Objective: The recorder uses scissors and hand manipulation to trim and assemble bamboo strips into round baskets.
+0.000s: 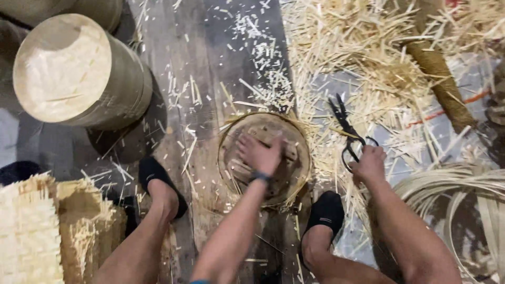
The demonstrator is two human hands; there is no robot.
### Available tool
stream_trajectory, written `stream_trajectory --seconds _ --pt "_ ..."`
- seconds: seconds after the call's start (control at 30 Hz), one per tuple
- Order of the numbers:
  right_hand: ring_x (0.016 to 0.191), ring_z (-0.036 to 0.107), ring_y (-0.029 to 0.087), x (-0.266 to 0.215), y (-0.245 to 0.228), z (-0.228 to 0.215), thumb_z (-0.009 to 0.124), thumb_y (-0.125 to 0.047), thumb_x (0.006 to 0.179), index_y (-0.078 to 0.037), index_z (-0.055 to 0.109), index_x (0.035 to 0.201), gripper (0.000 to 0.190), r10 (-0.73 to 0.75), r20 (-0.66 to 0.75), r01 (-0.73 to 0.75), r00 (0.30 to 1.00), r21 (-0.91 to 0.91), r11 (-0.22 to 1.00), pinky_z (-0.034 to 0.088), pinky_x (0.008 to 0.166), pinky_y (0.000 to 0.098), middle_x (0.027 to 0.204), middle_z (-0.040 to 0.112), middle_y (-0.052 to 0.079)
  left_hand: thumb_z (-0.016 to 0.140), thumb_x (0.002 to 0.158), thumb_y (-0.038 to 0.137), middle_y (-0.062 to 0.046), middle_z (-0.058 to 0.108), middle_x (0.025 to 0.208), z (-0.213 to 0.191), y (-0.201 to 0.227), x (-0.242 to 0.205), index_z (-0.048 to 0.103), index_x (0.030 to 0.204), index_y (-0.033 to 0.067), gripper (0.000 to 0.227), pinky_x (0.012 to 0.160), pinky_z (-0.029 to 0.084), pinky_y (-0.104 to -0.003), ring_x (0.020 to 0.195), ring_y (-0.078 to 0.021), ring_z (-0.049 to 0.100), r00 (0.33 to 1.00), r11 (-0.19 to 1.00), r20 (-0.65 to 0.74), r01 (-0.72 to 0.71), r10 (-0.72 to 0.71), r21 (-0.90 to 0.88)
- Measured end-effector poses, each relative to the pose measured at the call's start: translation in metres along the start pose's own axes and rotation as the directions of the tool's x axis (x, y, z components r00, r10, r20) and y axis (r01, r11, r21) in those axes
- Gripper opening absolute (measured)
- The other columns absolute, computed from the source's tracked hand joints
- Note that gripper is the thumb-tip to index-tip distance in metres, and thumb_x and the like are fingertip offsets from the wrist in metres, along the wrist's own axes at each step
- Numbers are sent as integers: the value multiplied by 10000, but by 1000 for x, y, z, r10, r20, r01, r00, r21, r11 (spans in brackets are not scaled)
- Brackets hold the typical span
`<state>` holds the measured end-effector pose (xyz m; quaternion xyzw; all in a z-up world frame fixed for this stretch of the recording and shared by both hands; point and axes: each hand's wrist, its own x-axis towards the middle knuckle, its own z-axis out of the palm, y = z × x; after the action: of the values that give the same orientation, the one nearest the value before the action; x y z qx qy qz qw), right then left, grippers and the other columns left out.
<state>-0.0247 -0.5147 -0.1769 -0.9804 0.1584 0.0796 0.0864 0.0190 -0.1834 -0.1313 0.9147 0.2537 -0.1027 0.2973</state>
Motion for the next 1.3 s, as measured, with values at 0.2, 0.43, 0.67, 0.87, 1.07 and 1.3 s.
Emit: stream_trajectory --seconds 0.2,0.43,0.67,0.87,1.07,1.3 --pt "1050 647 403 18 16 4 930 -166 647 60 558 1238 734 221 252 -266 942 162 950 520 924 470 1129 648 274 710 813 619 -244 15 1691 78 -18 -6 69 1620 52 1176 1254 -13 -565 1563 -434 -16 981 998 -186 -36 45 54" --pt "796 716 375 -23 15 -15 785 -319 730 38 646 1015 477 -90 500 -115 861 365 924 585 757 480 825 715 209 785 798 361 -287 48 1693 26 -29 -45 210 1636 164 1035 1247 89 -636 1570 -480 14 840 840 12 -542 542 -23" --pt "1025 626 354 -56 -71 -53 646 -690 902 20 664 973 714 -153 310 191 938 -96 977 528 924 462 1029 613 221 769 848 334 -278 84 1692 24 -34 -50 299 1612 175 910 1245 115 -631 1569 -483 39 821 815 -49 -571 569 -97" --pt "1005 696 318 -35 -92 -67 540 -543 982 -34 740 990 547 43 467 52 883 -188 981 573 882 477 1033 691 184 780 770 274 -263 74 1699 21 -36 -48 305 1614 174 974 1248 95 -634 1571 -481 28 819 816 -7 -571 573 -91" --pt "886 644 307 -3 -86 -34 690 -702 822 6 726 893 713 -278 140 307 950 -264 914 558 718 441 900 655 172 803 747 274 -241 54 1712 22 -36 -46 331 1582 158 966 1252 79 -634 1581 -477 18 816 810 -9 -574 577 -117" --pt "781 619 227 19 -97 -68 721 -570 832 -71 760 895 504 -67 523 242 850 -274 931 587 657 403 865 635 96 830 702 244 -141 113 1714 3 -48 -35 321 1602 145 1038 1240 36 -642 1569 -463 -10 750 769 173 -628 639 -117"
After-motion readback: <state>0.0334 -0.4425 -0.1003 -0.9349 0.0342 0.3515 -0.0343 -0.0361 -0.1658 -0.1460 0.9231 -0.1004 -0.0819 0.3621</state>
